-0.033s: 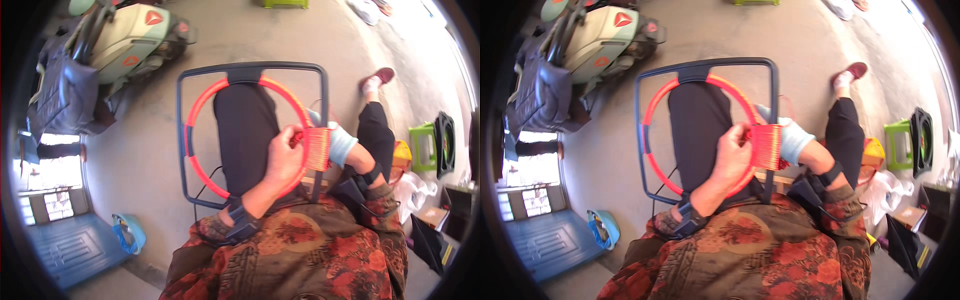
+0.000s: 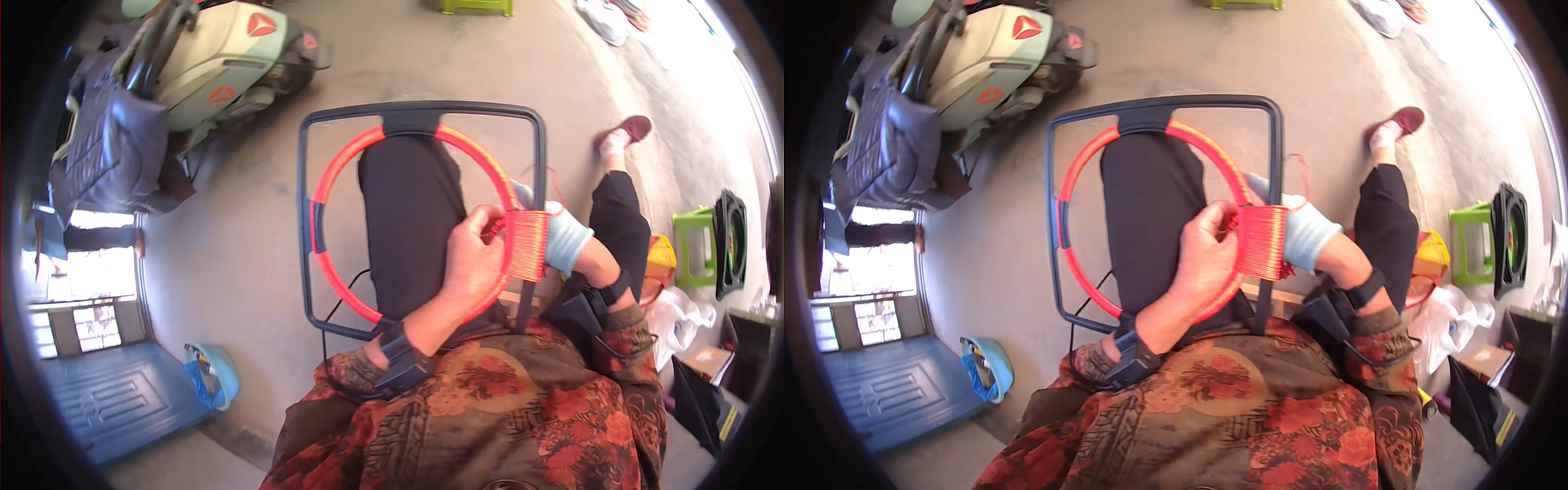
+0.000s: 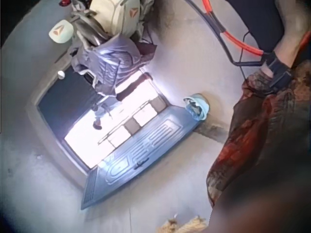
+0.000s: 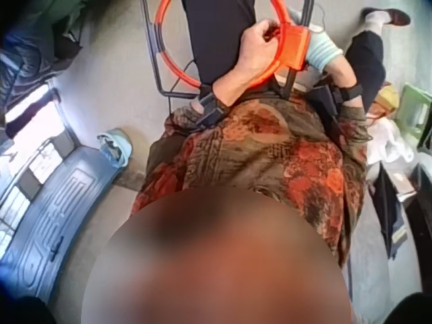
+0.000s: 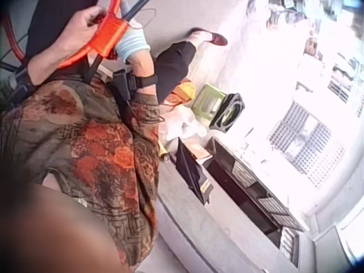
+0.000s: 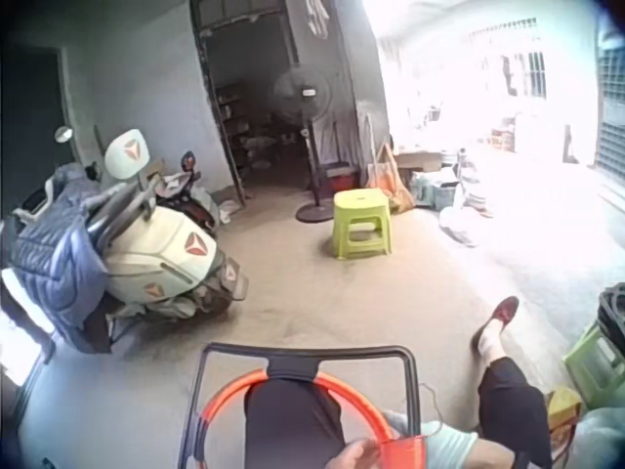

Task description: Wrapping red cord around a plastic frame to create a woven surface.

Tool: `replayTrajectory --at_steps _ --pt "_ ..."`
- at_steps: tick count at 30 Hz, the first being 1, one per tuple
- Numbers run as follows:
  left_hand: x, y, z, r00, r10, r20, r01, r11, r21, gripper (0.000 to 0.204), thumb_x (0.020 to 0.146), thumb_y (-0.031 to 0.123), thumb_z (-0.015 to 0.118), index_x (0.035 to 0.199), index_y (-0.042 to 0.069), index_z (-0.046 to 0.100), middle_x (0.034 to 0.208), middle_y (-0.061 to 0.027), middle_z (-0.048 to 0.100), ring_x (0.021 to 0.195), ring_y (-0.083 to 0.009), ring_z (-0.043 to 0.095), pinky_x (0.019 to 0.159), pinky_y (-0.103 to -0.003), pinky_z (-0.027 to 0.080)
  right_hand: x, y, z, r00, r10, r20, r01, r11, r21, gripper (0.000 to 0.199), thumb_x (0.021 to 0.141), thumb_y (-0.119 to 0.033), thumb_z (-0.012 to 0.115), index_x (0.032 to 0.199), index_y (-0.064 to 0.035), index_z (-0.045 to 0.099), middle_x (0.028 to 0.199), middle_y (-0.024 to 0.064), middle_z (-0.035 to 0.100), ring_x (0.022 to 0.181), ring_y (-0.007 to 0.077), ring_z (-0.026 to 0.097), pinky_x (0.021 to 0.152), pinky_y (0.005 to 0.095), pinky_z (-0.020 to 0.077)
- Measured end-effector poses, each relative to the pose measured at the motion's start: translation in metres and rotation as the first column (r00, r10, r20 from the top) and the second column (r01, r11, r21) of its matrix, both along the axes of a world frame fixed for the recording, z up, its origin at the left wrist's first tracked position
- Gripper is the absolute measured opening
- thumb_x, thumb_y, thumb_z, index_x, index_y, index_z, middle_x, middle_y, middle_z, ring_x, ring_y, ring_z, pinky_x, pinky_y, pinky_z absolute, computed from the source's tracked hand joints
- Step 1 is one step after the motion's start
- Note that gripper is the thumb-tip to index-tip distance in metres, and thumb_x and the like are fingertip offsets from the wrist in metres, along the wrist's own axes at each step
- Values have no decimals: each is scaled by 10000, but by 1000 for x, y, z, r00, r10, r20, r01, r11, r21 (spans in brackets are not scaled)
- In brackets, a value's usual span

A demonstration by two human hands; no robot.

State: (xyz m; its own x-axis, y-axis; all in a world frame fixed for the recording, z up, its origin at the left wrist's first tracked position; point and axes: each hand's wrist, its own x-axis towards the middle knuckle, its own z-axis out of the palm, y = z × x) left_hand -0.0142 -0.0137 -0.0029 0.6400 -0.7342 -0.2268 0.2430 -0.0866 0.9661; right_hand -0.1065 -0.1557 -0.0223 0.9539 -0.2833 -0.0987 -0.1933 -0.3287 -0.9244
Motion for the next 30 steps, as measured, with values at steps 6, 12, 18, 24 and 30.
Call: replayTrajectory --at_steps 6,12,18,24,30 --pt "5 4 16 746 277 605 -238 960 -145 183 898 -30 570 1075 14 582 946 -44 580 822 -110 587 740 -238 487 -17 -55 -8 699 -704 130 475 593 650 521 892 -89 602 1355 -54 367 1068 165 588 916 244 630 724 297 524" --pt "11 15 30 439 379 814 -107 922 -371 252 812 -38 630 1061 -13 602 988 -150 609 910 -315 584 804 -384 491 -4 13 82 849 -325 417 448 861 -241 541 681 -66 752 1179 -10 545 1159 159 586 1069 326 595 926 381 486" --pt "4 14 32 613 336 715 -3 906 -423 336 861 76 568 1162 -65 519 1147 -197 560 1031 -309 562 938 -401 442 4 29 68 836 -259 484 405 886 -225 371 718 -57 729 1070 -66 612 1115 111 632 1053 292 609 903 356 488" --pt "6 9 18 987 121 107 -100 978 -184 234 956 39 482 1172 -48 500 1046 -82 592 897 -100 577 777 -234 476 -36 -4 92 852 -511 111 434 810 394 171 873 -65 619 1039 -31 591 847 1 614 778 83 569 726 263 493" --pt "9 13 17 990 11 -141 -24 995 -96 217 962 68 498 1155 -31 507 970 -59 637 840 -89 610 736 -230 495 -68 -40 89 884 -194 -424 -92 818 -567 191 846 -219 636 851 -39 572 732 197 625 653 381 613 640 434 496"
